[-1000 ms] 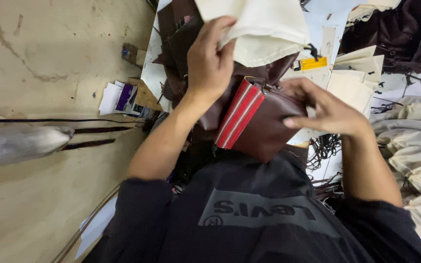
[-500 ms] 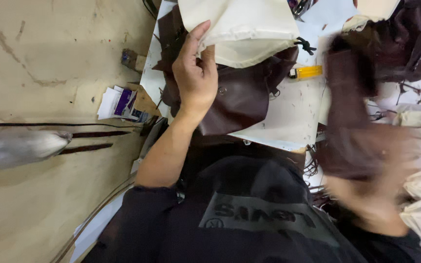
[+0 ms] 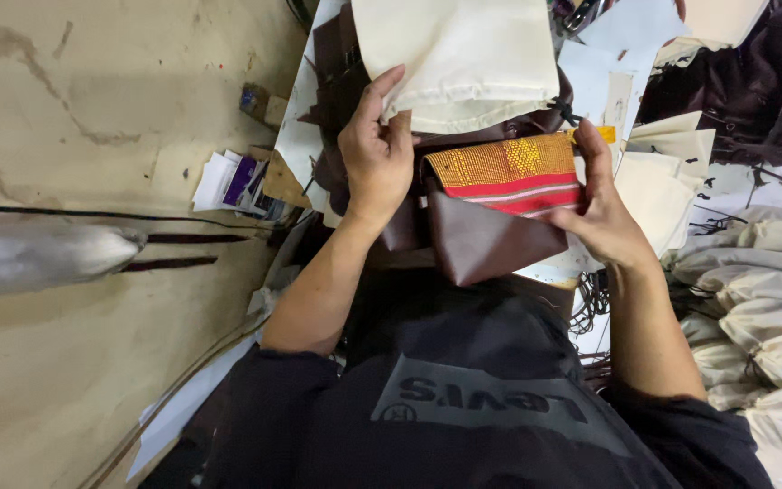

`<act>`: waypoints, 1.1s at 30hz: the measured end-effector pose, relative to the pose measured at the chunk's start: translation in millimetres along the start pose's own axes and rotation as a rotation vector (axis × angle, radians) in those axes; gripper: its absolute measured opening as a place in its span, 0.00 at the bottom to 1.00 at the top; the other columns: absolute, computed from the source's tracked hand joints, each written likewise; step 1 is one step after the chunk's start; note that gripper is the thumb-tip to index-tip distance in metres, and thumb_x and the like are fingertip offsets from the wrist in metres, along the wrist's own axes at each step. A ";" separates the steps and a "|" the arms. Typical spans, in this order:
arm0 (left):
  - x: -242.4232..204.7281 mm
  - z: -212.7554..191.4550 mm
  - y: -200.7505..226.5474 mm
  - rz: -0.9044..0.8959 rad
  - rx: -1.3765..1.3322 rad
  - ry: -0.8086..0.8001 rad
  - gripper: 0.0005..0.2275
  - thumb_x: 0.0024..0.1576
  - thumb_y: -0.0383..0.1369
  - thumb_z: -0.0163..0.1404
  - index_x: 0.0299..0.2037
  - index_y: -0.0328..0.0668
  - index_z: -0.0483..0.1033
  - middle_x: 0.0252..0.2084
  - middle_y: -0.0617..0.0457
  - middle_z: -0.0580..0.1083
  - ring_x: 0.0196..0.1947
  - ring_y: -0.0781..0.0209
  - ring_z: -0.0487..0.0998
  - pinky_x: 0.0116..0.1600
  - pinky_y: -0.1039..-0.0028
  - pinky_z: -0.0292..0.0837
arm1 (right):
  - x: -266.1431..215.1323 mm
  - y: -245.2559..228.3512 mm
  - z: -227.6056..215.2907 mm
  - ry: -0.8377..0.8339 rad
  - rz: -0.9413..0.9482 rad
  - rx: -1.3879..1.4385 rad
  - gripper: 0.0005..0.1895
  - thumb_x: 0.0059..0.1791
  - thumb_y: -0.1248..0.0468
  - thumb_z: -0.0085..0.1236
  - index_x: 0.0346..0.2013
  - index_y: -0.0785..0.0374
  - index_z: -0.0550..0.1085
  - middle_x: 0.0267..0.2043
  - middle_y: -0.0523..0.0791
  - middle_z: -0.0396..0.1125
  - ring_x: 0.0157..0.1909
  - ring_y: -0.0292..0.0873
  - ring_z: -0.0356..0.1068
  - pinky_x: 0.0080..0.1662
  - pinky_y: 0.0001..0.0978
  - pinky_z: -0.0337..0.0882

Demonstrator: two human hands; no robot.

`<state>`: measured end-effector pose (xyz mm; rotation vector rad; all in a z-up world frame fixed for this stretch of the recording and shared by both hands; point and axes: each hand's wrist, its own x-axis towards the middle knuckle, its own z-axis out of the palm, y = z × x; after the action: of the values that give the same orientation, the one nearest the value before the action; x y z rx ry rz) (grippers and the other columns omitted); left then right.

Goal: The person zips and closes the flap of a leather bag, uses a lighter on a thread end, places the bag inside a white protective pouch, and then wipes the leather surface with a cloth while handling a separate leather strap.

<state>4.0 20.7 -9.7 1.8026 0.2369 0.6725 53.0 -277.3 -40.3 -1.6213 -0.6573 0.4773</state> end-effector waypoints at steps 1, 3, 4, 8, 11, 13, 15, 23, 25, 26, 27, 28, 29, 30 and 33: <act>-0.1 0.0 -1.2 0.032 0.013 -0.002 0.18 0.63 0.22 0.47 0.63 0.49 0.71 0.63 0.56 0.73 0.33 0.65 0.85 0.40 0.81 0.89 | 2.0 -5.4 7.4 0.087 0.063 0.051 0.56 0.43 0.49 0.58 0.76 0.58 0.37 0.79 0.50 0.33 0.77 0.46 0.41 0.74 0.42 0.48; -1.2 -0.1 -1.9 0.058 0.029 -0.003 0.19 0.62 0.21 0.47 0.63 0.50 0.70 0.64 0.55 0.74 0.34 0.64 0.86 0.40 0.81 0.88 | 3.1 -6.6 13.7 0.172 0.133 0.103 0.54 0.44 0.66 0.65 0.75 0.56 0.40 0.76 0.49 0.39 0.71 0.44 0.55 0.69 0.37 0.62; -2.3 -0.2 -1.6 0.094 0.052 -0.006 0.20 0.62 0.21 0.47 0.63 0.50 0.70 0.64 0.54 0.73 0.39 0.63 0.87 0.43 0.80 0.88 | 2.2 -2.2 12.7 0.190 0.119 0.095 0.56 0.43 0.68 0.66 0.75 0.53 0.40 0.75 0.52 0.40 0.66 0.46 0.60 0.65 0.39 0.68; -5.8 0.7 -3.9 0.072 0.004 -0.020 0.20 0.64 0.21 0.47 0.65 0.53 0.68 0.65 0.56 0.72 0.31 0.62 0.88 0.40 0.81 0.89 | 4.7 -11.5 11.4 0.240 0.248 0.154 0.48 0.40 0.64 0.68 0.68 0.57 0.51 0.62 0.53 0.61 0.59 0.43 0.65 0.58 0.37 0.74; -9.2 -0.8 -8.4 0.109 0.092 -0.021 0.23 0.62 0.19 0.48 0.67 0.53 0.66 0.66 0.61 0.72 0.30 0.62 0.86 0.36 0.80 0.79 | -0.1 0.7 12.2 0.260 0.320 0.288 0.30 0.39 0.66 0.71 0.51 0.57 0.64 0.54 0.44 0.69 0.56 0.38 0.70 0.60 0.31 0.75; -11.8 -0.9 -9.7 0.129 0.114 -0.015 0.24 0.62 0.19 0.49 0.66 0.53 0.67 0.66 0.61 0.72 0.30 0.65 0.80 0.36 0.80 0.76 | -5.0 -1.7 21.2 0.273 0.261 0.320 0.29 0.42 0.69 0.69 0.51 0.56 0.62 0.54 0.44 0.67 0.56 0.37 0.69 0.61 0.31 0.74; -13.3 -1.2 -8.8 0.153 0.134 -0.015 0.24 0.61 0.18 0.51 0.66 0.52 0.67 0.65 0.60 0.73 0.30 0.67 0.73 0.36 0.79 0.73 | -10.8 -4.1 24.8 0.291 0.200 0.352 0.28 0.44 0.71 0.67 0.51 0.55 0.60 0.53 0.44 0.66 0.57 0.36 0.67 0.62 0.31 0.73; -26.9 -14.3 7.6 0.513 0.292 -0.130 0.15 0.66 0.17 0.50 0.62 0.34 0.71 0.57 0.42 0.77 0.52 0.45 0.82 0.60 0.62 0.78 | -28.7 -31.4 12.7 0.589 0.181 0.501 0.20 0.46 0.65 0.66 0.49 0.55 0.68 0.51 0.40 0.71 0.51 0.32 0.71 0.56 0.21 0.73; -32.3 -10.5 20.9 0.541 0.282 -0.096 0.16 0.64 0.21 0.53 0.61 0.37 0.74 0.49 0.46 0.78 0.43 0.49 0.82 0.50 0.65 0.79 | -28.7 -29.2 14.0 0.624 0.194 0.394 0.21 0.47 0.66 0.66 0.52 0.58 0.68 0.48 0.42 0.67 0.49 0.36 0.71 0.51 0.24 0.74; -34.9 -9.7 27.6 0.563 0.284 -0.044 0.16 0.61 0.24 0.56 0.60 0.39 0.76 0.41 0.50 0.78 0.33 0.53 0.81 0.39 0.68 0.79 | -27.9 -28.1 15.0 0.637 0.208 0.288 0.22 0.48 0.67 0.67 0.54 0.62 0.68 0.46 0.44 0.64 0.47 0.41 0.70 0.46 0.28 0.76; -37.4 -10.6 21.7 0.567 0.278 -0.051 0.16 0.61 0.24 0.56 0.60 0.39 0.76 0.41 0.50 0.78 0.33 0.53 0.81 0.39 0.68 0.79 | -26.8 -32.2 18.4 0.647 0.207 0.288 0.22 0.48 0.67 0.67 0.54 0.62 0.68 0.46 0.44 0.64 0.47 0.41 0.70 0.46 0.28 0.76; -40.0 -12.3 15.6 0.568 0.273 -0.080 0.16 0.62 0.24 0.55 0.61 0.38 0.76 0.38 0.47 0.77 0.30 0.54 0.79 0.36 0.67 0.78 | -25.6 -36.4 22.5 0.646 0.216 0.314 0.21 0.48 0.69 0.66 0.53 0.64 0.68 0.46 0.45 0.65 0.46 0.41 0.71 0.46 0.29 0.77; -43.5 -14.7 9.5 0.567 0.272 -0.106 0.17 0.63 0.23 0.53 0.62 0.36 0.75 0.35 0.45 0.76 0.27 0.55 0.76 0.33 0.67 0.77 | -24.0 -40.3 26.9 0.639 0.225 0.340 0.21 0.47 0.70 0.66 0.52 0.66 0.69 0.45 0.46 0.66 0.45 0.42 0.73 0.45 0.30 0.78; -41.8 -15.4 5.4 0.570 0.269 -0.110 0.17 0.63 0.23 0.53 0.62 0.36 0.75 0.35 0.45 0.76 0.27 0.55 0.76 0.33 0.67 0.77 | -24.6 -38.7 22.9 0.645 0.224 0.340 0.21 0.47 0.70 0.66 0.52 0.66 0.69 0.45 0.46 0.66 0.45 0.42 0.73 0.45 0.30 0.78; -38.5 -19.7 2.7 0.762 0.527 -0.127 0.16 0.60 0.22 0.54 0.59 0.39 0.79 0.32 0.51 0.74 0.24 0.57 0.75 0.31 0.73 0.75 | -26.7 -26.3 8.7 0.676 0.232 0.370 0.19 0.48 0.66 0.64 0.52 0.64 0.70 0.47 0.45 0.69 0.47 0.41 0.75 0.46 0.29 0.79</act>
<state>-38.8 17.4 -15.8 2.4526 -0.4265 1.0846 23.4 -286.2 -17.3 -1.3854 0.1237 0.1744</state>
